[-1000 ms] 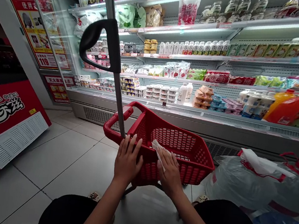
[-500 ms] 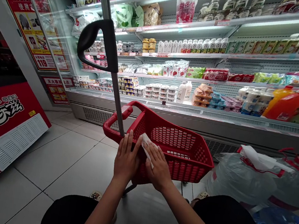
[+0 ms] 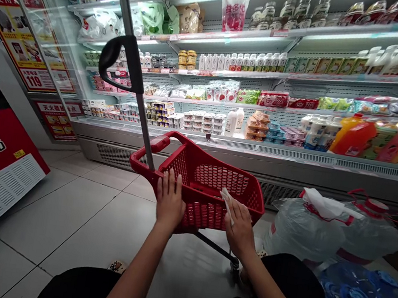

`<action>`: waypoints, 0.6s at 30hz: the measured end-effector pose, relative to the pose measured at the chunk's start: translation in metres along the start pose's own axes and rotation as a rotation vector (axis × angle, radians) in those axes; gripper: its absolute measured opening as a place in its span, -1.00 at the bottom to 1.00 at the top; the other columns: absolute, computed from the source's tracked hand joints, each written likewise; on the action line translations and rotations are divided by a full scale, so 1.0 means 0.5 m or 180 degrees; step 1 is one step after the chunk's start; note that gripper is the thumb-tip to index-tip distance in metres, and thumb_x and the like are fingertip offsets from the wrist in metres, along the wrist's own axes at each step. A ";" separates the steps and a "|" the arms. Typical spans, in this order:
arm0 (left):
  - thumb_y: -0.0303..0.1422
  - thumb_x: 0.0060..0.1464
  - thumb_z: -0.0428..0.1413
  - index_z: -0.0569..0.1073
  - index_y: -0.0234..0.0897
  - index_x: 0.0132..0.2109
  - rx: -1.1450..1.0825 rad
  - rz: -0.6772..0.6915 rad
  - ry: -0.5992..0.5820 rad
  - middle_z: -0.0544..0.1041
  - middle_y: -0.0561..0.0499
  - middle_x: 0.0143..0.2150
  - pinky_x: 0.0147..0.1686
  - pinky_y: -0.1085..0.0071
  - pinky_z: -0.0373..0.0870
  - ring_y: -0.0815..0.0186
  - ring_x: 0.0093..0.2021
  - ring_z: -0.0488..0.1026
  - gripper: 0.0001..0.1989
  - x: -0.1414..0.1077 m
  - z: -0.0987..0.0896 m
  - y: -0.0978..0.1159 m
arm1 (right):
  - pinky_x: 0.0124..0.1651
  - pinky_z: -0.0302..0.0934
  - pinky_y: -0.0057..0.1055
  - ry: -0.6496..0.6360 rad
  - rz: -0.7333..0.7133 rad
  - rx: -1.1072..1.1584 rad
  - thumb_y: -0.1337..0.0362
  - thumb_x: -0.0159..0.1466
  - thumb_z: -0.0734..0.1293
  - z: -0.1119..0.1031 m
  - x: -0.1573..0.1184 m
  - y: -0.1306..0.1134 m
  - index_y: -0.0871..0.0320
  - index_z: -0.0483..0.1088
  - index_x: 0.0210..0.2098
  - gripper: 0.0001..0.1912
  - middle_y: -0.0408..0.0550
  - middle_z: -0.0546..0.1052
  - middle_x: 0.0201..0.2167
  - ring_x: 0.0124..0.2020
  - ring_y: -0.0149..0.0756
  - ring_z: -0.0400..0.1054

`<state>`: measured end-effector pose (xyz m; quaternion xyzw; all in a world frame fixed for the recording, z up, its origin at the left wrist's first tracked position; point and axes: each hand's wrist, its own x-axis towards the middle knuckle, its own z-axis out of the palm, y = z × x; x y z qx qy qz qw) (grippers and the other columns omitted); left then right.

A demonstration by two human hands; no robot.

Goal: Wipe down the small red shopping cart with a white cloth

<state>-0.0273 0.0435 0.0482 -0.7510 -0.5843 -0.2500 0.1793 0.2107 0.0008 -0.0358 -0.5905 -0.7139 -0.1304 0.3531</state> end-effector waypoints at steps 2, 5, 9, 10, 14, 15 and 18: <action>-0.39 0.00 0.27 0.18 -0.33 0.48 -0.0224 0.0268 -0.0153 -0.19 -0.28 0.60 0.49 -0.22 -0.20 -0.27 0.56 -0.30 -0.09 -0.011 0.035 0.050 | 0.46 -0.02 0.04 0.0049 -0.0053 0.0000 0.28 0.51 0.02 0.019 0.012 -0.026 -0.03 -0.29 0.56 -0.31 -0.09 0.13 0.51 0.44 -0.10 0.11; -0.41 -0.01 0.29 0.15 -0.22 0.50 -0.0327 0.0314 -0.0100 -0.36 -0.18 0.61 0.46 -0.29 -0.16 -0.34 0.54 -0.41 -0.05 -0.033 0.079 0.091 | 0.44 0.03 0.02 0.0030 -0.0214 -0.0003 0.29 0.50 0.05 0.033 0.017 -0.046 0.00 -0.24 0.56 -0.30 -0.06 0.17 0.49 0.43 -0.09 0.13; -0.55 -0.04 0.24 0.02 -0.05 0.54 -0.0219 0.0473 -0.0081 -0.46 -0.08 0.60 0.48 -0.24 -0.15 -0.24 0.56 -0.42 0.05 -0.048 0.091 0.058 | 0.45 0.04 -0.04 -0.0062 -0.0307 0.0025 0.29 0.50 0.04 0.019 0.008 -0.034 -0.04 -0.19 0.56 -0.33 -0.12 0.20 0.48 0.43 -0.15 0.14; -0.56 -0.05 0.24 0.00 -0.02 0.54 -0.0212 0.0548 -0.0097 -0.47 -0.06 0.60 0.48 -0.23 -0.15 -0.23 0.56 -0.42 0.07 -0.048 0.087 0.044 | 0.45 0.03 -0.05 -0.0072 -0.0279 0.0021 0.29 0.50 0.03 0.011 0.003 -0.024 -0.05 -0.18 0.55 -0.34 -0.14 0.22 0.47 0.43 -0.16 0.15; -0.57 -0.05 0.24 -0.01 -0.05 0.55 -0.0211 0.0642 -0.0083 -0.45 -0.06 0.60 0.48 -0.21 -0.14 -0.24 0.56 -0.43 0.08 -0.048 0.072 0.007 | 0.47 0.00 -0.03 -0.0183 -0.0077 0.0001 0.24 0.52 0.01 -0.027 -0.019 0.030 -0.09 -0.10 0.54 -0.38 -0.17 0.34 0.40 0.37 -0.22 0.25; -0.57 -0.05 0.24 -0.01 -0.06 0.55 -0.0213 0.0630 -0.0071 -0.44 -0.06 0.61 0.48 -0.21 -0.14 -0.24 0.56 -0.44 0.08 -0.048 0.071 0.003 | 0.48 -0.01 -0.01 -0.0228 -0.0016 -0.0002 0.24 0.53 0.00 -0.037 -0.024 0.044 -0.09 -0.07 0.54 -0.40 -0.17 0.38 0.37 0.35 -0.23 0.27; -0.50 -0.04 0.28 -0.02 -0.08 0.55 -0.0287 0.0626 -0.0083 -0.43 -0.08 0.61 0.48 -0.21 -0.15 -0.25 0.55 -0.45 0.08 -0.045 0.070 -0.007 | 0.50 -0.06 0.03 -0.0339 0.0017 -0.0002 0.25 0.53 -0.03 -0.059 -0.032 0.066 -0.06 0.01 0.52 -0.42 -0.15 0.43 0.33 0.32 -0.25 0.31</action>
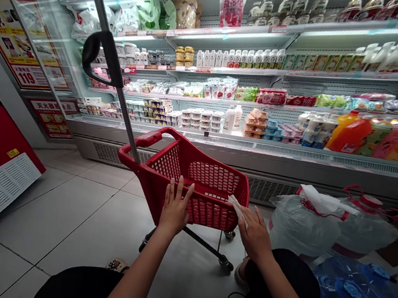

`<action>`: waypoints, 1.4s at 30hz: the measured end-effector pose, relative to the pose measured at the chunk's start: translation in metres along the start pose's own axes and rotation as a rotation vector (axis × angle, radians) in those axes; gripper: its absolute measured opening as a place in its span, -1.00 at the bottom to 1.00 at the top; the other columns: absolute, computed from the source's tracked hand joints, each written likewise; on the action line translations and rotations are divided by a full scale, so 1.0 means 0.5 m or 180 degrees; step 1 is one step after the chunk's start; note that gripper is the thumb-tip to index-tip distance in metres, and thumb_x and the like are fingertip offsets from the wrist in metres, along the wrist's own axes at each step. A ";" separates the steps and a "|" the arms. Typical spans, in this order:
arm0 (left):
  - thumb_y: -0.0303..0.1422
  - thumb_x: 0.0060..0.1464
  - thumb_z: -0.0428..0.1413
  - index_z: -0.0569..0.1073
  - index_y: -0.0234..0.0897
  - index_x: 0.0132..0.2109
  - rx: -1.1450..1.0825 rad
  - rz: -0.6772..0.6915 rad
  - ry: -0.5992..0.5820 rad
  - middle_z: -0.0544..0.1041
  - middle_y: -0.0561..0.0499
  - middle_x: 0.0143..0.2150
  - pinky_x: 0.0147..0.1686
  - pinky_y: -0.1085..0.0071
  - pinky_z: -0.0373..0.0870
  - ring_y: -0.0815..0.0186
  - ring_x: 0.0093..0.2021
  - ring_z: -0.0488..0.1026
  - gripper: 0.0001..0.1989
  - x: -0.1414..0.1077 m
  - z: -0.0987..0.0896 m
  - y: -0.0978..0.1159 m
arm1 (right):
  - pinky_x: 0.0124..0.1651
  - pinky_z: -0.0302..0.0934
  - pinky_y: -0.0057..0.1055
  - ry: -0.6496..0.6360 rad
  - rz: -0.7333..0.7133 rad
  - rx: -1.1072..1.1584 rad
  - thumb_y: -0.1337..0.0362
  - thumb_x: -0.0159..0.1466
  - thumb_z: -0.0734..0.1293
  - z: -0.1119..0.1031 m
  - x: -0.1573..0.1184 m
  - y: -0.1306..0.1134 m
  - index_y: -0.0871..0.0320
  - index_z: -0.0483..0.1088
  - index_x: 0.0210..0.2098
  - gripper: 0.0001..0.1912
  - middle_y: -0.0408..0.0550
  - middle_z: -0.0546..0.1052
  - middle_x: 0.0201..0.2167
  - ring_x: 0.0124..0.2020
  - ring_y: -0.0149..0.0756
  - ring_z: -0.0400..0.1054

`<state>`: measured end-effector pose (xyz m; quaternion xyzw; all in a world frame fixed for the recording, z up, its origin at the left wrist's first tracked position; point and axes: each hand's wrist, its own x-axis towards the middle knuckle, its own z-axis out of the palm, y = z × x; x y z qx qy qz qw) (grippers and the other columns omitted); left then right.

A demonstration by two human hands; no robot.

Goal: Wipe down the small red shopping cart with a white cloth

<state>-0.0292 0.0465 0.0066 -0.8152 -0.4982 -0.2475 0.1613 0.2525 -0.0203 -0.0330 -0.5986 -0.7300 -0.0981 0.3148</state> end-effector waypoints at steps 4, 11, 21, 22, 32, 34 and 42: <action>-0.21 0.18 0.24 -0.01 -0.09 0.55 -0.0117 -0.0060 -0.0023 -0.37 -0.15 0.61 0.47 -0.21 -0.17 -0.21 0.56 -0.42 -0.09 0.009 -0.002 -0.029 | 0.48 -0.01 0.01 0.0030 -0.0149 0.0011 0.27 0.52 -0.01 -0.001 -0.004 -0.025 0.02 0.06 0.51 -0.42 -0.08 0.45 0.31 0.30 -0.21 0.34; 0.13 0.34 -0.06 0.05 -0.52 0.51 -0.0047 -0.0764 -0.0088 -0.15 -0.46 0.57 0.47 -0.21 -0.20 -0.15 0.57 -0.26 -0.09 0.021 0.018 -0.043 | 0.49 0.01 -0.02 0.0059 -0.0611 0.0158 0.31 0.50 0.05 0.007 -0.039 -0.136 0.02 -0.15 0.55 -0.34 -0.11 0.35 0.39 0.36 -0.19 0.28; -0.06 0.40 -0.05 -0.01 -0.44 0.53 -0.0154 -0.0709 0.0055 -0.15 -0.41 0.58 0.46 -0.21 -0.13 -0.06 0.58 -0.25 -0.23 -0.032 0.030 -0.011 | 0.53 -0.07 -0.02 -0.0140 -0.0946 0.0111 0.36 0.48 0.06 0.005 -0.046 -0.122 -0.02 -0.18 0.55 -0.30 -0.13 0.23 0.45 0.42 -0.23 0.19; -0.08 0.40 -0.05 0.00 -0.43 0.53 -0.0153 -0.0673 -0.0003 -0.14 -0.40 0.58 0.46 -0.20 -0.13 -0.06 0.58 -0.24 -0.25 -0.030 0.027 -0.021 | 0.53 -0.08 -0.02 -0.0099 -0.0849 0.0037 0.36 0.48 0.05 0.006 -0.045 -0.098 -0.03 -0.19 0.55 -0.31 -0.14 0.22 0.45 0.42 -0.23 0.19; -0.15 0.40 0.01 0.12 -0.18 0.52 -0.0220 -0.0609 0.0052 -0.31 -0.21 0.61 0.44 -0.22 -0.02 -0.17 0.57 -0.30 -0.35 -0.057 0.032 0.063 | 0.48 0.05 0.00 0.0070 -0.0703 0.0033 0.34 0.49 0.06 0.042 -0.050 -0.127 -0.02 -0.23 0.56 -0.30 -0.12 0.14 0.49 0.48 -0.19 0.08; -0.19 0.42 -0.03 0.04 -0.15 0.54 -0.0239 -0.0628 0.0025 -0.34 -0.17 0.61 0.45 -0.21 -0.03 -0.15 0.58 -0.34 -0.36 -0.064 0.029 0.076 | 0.46 0.09 0.00 0.0012 -0.0849 0.0193 0.34 0.49 0.08 0.048 -0.060 -0.181 0.04 -0.22 0.56 -0.30 -0.07 0.13 0.50 0.49 -0.17 0.05; -0.13 0.41 -0.01 0.05 -0.16 0.54 -0.0019 -0.0430 0.0025 -0.13 -0.20 0.60 0.46 -0.17 -0.03 -0.10 0.57 -0.19 -0.34 -0.065 0.013 0.046 | 0.55 -0.19 0.03 -0.0332 -0.1149 0.0193 0.35 0.50 0.08 0.030 -0.037 -0.141 -0.04 -0.18 0.55 -0.32 -0.16 0.18 0.47 0.47 -0.26 0.09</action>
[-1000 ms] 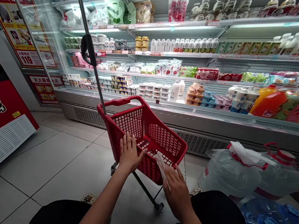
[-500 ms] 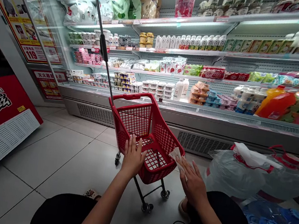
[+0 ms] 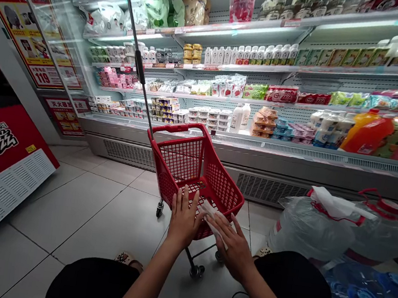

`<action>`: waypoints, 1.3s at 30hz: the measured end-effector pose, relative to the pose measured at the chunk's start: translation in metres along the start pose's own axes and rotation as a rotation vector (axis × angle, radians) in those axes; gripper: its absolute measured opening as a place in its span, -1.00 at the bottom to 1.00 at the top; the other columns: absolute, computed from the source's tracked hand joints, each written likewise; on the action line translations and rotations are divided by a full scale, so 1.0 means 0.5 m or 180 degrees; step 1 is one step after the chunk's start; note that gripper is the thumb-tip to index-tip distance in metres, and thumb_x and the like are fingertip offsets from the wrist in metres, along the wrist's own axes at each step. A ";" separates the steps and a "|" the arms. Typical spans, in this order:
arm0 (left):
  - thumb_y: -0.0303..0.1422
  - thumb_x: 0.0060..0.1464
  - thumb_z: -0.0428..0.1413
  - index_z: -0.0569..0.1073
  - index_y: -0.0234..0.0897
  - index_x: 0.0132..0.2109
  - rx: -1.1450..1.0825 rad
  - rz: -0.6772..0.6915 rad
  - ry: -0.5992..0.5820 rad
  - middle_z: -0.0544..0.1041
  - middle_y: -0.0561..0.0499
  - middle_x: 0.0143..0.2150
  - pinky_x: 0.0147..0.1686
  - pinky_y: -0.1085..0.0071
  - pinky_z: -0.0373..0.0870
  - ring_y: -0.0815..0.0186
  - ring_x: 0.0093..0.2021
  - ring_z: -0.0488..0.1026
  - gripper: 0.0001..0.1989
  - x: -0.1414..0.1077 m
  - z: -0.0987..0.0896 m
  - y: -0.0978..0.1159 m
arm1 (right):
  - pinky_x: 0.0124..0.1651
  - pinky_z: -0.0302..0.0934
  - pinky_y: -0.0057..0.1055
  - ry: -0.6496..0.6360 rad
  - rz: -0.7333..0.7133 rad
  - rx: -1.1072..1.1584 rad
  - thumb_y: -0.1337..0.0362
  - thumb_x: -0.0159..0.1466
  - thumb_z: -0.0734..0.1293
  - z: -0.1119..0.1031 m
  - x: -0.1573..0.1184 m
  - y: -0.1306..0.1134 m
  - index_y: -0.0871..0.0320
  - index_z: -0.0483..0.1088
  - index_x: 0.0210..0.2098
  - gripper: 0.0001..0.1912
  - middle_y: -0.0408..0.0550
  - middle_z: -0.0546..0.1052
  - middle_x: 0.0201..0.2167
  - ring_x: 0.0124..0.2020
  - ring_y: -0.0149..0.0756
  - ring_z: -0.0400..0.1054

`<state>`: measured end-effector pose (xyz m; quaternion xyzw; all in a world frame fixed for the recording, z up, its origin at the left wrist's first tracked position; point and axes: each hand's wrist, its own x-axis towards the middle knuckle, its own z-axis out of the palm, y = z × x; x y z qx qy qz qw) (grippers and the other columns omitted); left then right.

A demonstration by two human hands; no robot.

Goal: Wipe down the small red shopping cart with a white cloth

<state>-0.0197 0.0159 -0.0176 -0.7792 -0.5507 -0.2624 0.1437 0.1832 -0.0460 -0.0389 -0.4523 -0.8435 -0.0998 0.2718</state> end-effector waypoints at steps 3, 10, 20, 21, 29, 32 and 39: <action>-0.20 0.40 0.01 0.10 -0.13 0.52 -0.0022 0.0049 -0.0002 -0.12 -0.18 0.60 0.46 -0.16 -0.02 -0.12 0.57 -0.17 -0.37 0.002 0.005 0.001 | 0.55 -0.20 0.01 0.0051 0.0241 -0.0087 0.33 0.52 0.05 -0.006 -0.005 0.078 -0.09 -0.13 0.54 -0.36 -0.19 0.20 0.46 0.46 -0.29 0.10; -0.33 0.33 0.06 0.15 -0.05 0.50 -0.0227 0.0068 -0.0045 -0.15 -0.09 0.61 0.45 -0.19 -0.01 -0.17 0.57 -0.22 -0.35 0.012 0.019 0.021 | 0.51 -0.06 0.03 0.0338 0.0853 -0.0057 0.24 0.55 0.00 0.006 -0.006 0.207 -0.07 0.01 0.51 -0.44 -0.12 0.26 0.44 0.44 -0.26 0.14; -0.42 0.27 0.05 0.15 -0.08 0.51 -0.0332 0.0056 -0.0159 -0.14 -0.04 0.61 0.48 -0.20 -0.09 -0.15 0.58 -0.29 -0.30 0.011 -0.001 0.007 | 0.46 0.13 -0.01 0.0593 0.0455 0.0415 0.33 0.51 0.07 0.026 -0.013 0.007 -0.04 -0.02 0.52 -0.38 -0.13 0.26 0.44 0.45 -0.19 0.13; -0.43 0.27 0.06 0.15 -0.09 0.51 -0.0341 0.0070 -0.0147 -0.14 -0.05 0.61 0.47 -0.20 -0.09 -0.14 0.58 -0.28 -0.30 0.010 -0.002 0.002 | 0.46 0.14 -0.01 0.0531 0.0339 0.0445 0.34 0.50 0.08 0.022 -0.008 -0.013 -0.03 -0.02 0.52 -0.37 -0.13 0.25 0.45 0.46 -0.19 0.12; -0.52 0.25 0.00 0.14 -0.07 0.51 -0.0476 0.0201 -0.0167 -0.16 -0.01 0.61 0.48 -0.18 -0.10 -0.09 0.58 -0.30 -0.28 -0.001 -0.015 -0.021 | 0.51 0.00 -0.01 0.0112 -0.0275 0.0229 0.38 0.50 0.06 -0.006 0.002 0.082 -0.05 -0.06 0.53 -0.36 -0.17 0.26 0.44 0.44 -0.28 0.15; -0.53 0.25 -0.01 0.12 -0.03 0.51 -0.0545 0.0205 -0.0205 -0.20 0.02 0.62 0.48 -0.19 -0.10 -0.10 0.58 -0.33 -0.27 -0.004 -0.021 -0.017 | 0.53 -0.06 -0.02 0.0251 -0.0011 -0.0098 0.37 0.51 0.02 -0.014 -0.004 0.178 -0.06 -0.12 0.54 -0.36 -0.13 0.27 0.43 0.43 -0.29 0.18; -0.53 0.25 -0.01 0.10 0.01 0.52 -0.0601 0.0181 -0.0238 -0.24 0.05 0.62 0.47 -0.21 -0.10 -0.11 0.58 -0.35 -0.25 -0.012 -0.028 -0.009 | 0.54 -0.16 0.04 0.0828 0.0881 -0.0450 0.25 0.53 0.00 -0.056 0.025 0.257 -0.07 -0.28 0.56 -0.34 -0.16 -0.02 0.55 0.54 -0.16 -0.11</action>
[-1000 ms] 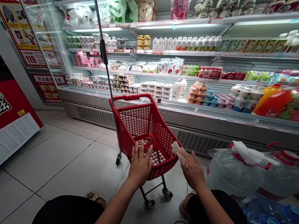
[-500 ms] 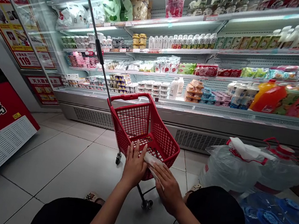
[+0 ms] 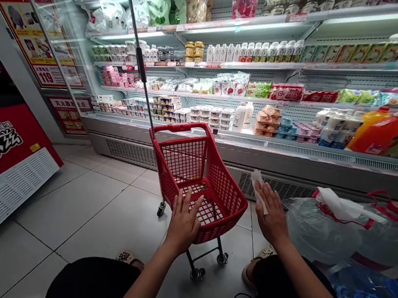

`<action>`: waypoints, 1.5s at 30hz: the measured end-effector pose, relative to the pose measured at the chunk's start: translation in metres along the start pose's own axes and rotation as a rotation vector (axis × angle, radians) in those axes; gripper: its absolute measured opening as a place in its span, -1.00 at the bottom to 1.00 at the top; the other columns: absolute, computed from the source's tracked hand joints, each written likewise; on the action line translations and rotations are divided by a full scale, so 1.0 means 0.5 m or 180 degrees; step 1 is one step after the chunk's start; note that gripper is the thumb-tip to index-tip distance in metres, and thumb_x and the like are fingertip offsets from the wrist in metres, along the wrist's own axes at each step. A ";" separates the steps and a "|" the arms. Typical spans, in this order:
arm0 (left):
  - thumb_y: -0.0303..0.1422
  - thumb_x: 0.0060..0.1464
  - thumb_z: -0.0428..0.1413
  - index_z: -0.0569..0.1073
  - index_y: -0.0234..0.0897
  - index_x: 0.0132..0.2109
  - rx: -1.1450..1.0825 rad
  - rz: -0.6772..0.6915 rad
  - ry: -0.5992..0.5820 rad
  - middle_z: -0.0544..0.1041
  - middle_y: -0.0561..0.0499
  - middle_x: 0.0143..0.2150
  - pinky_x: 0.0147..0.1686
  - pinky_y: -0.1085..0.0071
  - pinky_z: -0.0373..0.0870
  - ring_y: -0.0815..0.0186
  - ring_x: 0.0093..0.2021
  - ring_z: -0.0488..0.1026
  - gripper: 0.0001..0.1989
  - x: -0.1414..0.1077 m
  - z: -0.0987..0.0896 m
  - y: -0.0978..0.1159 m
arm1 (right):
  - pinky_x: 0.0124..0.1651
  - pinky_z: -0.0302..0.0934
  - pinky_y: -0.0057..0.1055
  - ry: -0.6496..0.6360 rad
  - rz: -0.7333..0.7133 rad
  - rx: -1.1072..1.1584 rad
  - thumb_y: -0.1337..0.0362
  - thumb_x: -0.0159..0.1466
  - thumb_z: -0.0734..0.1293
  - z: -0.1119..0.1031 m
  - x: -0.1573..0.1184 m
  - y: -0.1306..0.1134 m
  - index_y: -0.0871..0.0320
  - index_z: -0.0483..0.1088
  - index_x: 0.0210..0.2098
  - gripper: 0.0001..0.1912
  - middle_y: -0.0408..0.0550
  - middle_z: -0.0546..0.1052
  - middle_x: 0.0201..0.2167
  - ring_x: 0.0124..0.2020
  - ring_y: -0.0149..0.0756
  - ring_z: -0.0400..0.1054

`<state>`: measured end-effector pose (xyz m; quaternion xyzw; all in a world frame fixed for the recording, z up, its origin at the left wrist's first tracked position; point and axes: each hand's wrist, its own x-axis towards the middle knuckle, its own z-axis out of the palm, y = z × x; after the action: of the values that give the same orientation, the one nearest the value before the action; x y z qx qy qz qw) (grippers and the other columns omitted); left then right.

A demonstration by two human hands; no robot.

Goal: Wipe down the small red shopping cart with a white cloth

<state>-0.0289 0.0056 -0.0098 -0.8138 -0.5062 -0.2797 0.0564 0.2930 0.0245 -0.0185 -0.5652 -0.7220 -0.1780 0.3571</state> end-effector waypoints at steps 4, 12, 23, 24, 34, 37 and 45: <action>-0.53 0.26 -0.02 0.09 0.02 0.52 0.0011 0.0006 -0.0047 -0.27 0.08 0.62 0.48 -0.21 -0.11 -0.11 0.58 -0.38 -0.25 -0.006 -0.011 0.000 | 0.54 -0.19 0.08 -0.0275 -0.0138 0.0063 0.25 0.53 0.00 -0.001 -0.017 -0.043 -0.15 -0.30 0.55 -0.34 -0.21 -0.20 0.58 0.56 -0.10 -0.22; -0.55 0.25 -0.03 -0.01 0.08 0.54 -0.0010 0.0074 -0.0084 -0.27 0.08 0.62 0.46 -0.21 -0.04 -0.10 0.58 -0.34 -0.19 -0.021 -0.027 -0.007 | 0.57 -0.35 0.01 -0.0564 -0.0338 0.0320 0.30 0.51 0.00 -0.004 -0.104 -0.145 -0.09 -0.30 0.56 -0.31 -0.20 0.03 0.53 0.55 -0.20 -0.17; -0.55 0.26 -0.03 0.17 0.08 0.48 -0.0171 0.0130 -0.0076 -0.15 0.04 0.61 0.44 -0.31 -0.13 -0.10 0.58 -0.40 -0.28 -0.021 -0.025 0.018 | 0.48 -0.05 0.14 -0.1181 -0.0474 0.0797 0.16 0.54 0.05 -0.028 -0.071 -0.267 -0.29 -0.17 0.52 -0.39 -0.24 0.01 0.54 0.53 -0.07 -0.08; -0.55 0.26 -0.03 0.25 0.08 0.44 -0.0204 0.0117 -0.0071 -0.09 0.05 0.60 0.44 -0.34 -0.14 -0.10 0.58 -0.40 -0.32 -0.021 -0.025 0.020 | 0.49 -0.04 0.11 -0.1186 -0.0621 0.0754 0.17 0.54 0.08 -0.032 -0.071 -0.259 -0.27 -0.17 0.53 -0.37 -0.22 0.05 0.53 0.51 -0.09 -0.03; -0.53 0.17 0.07 0.57 -0.13 -0.32 -0.0322 0.0246 -0.0050 0.27 0.21 0.47 0.41 -0.44 -0.29 -0.13 0.57 -0.48 -0.76 -0.016 -0.024 0.028 | 0.49 -0.02 0.01 -0.1374 -0.1459 0.0601 -0.07 0.40 0.32 -0.068 -0.108 -0.141 -0.02 -0.21 0.56 -0.07 -0.08 0.08 0.52 0.53 -0.03 -0.08; -0.52 0.20 0.03 0.55 -0.14 -0.33 -0.0320 0.0243 -0.0076 0.34 0.21 0.42 0.41 -0.45 -0.31 -0.10 0.57 -0.49 -0.75 -0.012 -0.022 0.031 | 0.51 -0.07 -0.02 -0.1229 -0.1098 0.0424 -0.09 0.48 0.19 -0.062 -0.110 -0.098 0.01 -0.28 0.56 -0.15 -0.07 0.07 0.52 0.51 -0.10 -0.02; -0.55 0.20 0.00 0.52 -0.15 -0.31 -0.0412 0.0219 -0.0093 0.33 0.23 0.43 0.42 -0.43 -0.35 -0.07 0.57 -0.51 -0.73 -0.007 -0.008 0.033 | 0.51 -0.13 0.12 -0.0760 -0.0744 0.0042 0.05 0.52 0.12 -0.052 -0.070 -0.104 -0.16 -0.17 0.55 -0.33 -0.18 0.07 0.53 0.55 -0.02 -0.17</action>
<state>-0.0175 -0.0065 -0.0048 -0.8367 -0.4596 -0.2979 0.0059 0.2557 -0.0322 -0.0182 -0.4921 -0.8213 -0.1452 0.2494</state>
